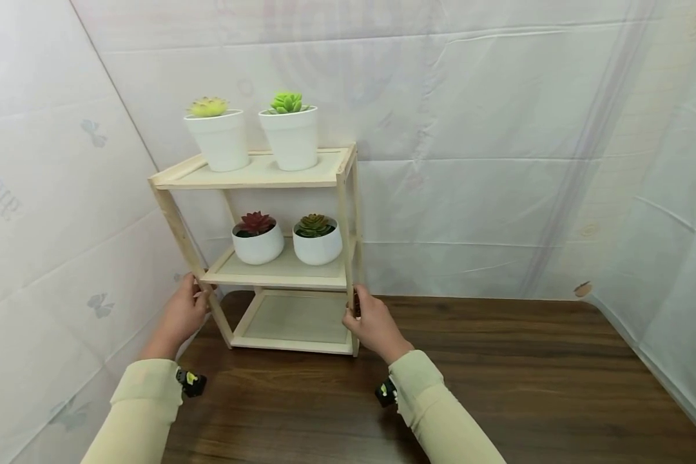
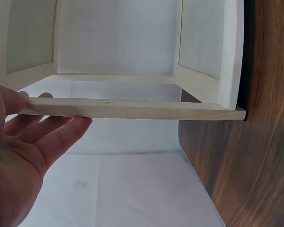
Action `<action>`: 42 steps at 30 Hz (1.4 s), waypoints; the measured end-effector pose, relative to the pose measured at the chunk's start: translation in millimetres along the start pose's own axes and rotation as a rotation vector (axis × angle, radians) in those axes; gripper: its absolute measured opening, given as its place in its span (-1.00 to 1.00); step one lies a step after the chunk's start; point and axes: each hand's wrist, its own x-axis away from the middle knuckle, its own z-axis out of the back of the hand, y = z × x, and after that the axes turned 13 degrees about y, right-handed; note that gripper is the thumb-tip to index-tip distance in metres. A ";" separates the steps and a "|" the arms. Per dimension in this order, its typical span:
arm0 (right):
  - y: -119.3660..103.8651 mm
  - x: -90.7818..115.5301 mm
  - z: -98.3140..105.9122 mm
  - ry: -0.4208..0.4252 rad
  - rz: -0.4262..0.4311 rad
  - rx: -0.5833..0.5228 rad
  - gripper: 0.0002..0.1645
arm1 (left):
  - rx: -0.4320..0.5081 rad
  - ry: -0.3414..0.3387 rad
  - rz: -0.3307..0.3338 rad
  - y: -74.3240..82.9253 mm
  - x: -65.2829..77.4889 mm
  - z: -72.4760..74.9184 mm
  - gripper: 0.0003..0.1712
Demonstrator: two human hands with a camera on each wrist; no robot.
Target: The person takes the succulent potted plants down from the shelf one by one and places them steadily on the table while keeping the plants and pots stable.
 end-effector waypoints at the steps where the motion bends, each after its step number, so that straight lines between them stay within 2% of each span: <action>1: 0.8 0.1 1.5 0.002 -0.001 -0.001 -0.69 | 0.002 -0.002 0.000 0.7 -0.2 -1.4 -0.54; 8: 8.5 0.8 10.7 0.006 0.002 0.030 -0.70 | 0.041 0.007 -0.028 5.0 1.3 -9.7 -0.56; 17: 20.3 4.1 26.3 0.016 0.003 0.046 -0.68 | 0.094 -0.009 -0.047 18.7 3.9 -19.2 -0.51; 24: 25.1 5.4 36.4 0.039 0.028 0.065 -0.71 | 0.071 -0.019 -0.056 27.5 6.6 -21.6 -0.49; 31: 29.4 7.0 48.2 0.046 0.012 0.085 -0.66 | 0.065 -0.028 -0.069 38.2 11.1 -26.9 -0.48; 42: 41.8 9.3 66.1 0.043 -0.032 0.085 -0.71 | 0.131 -0.058 -0.079 50.6 15.3 -39.2 -0.42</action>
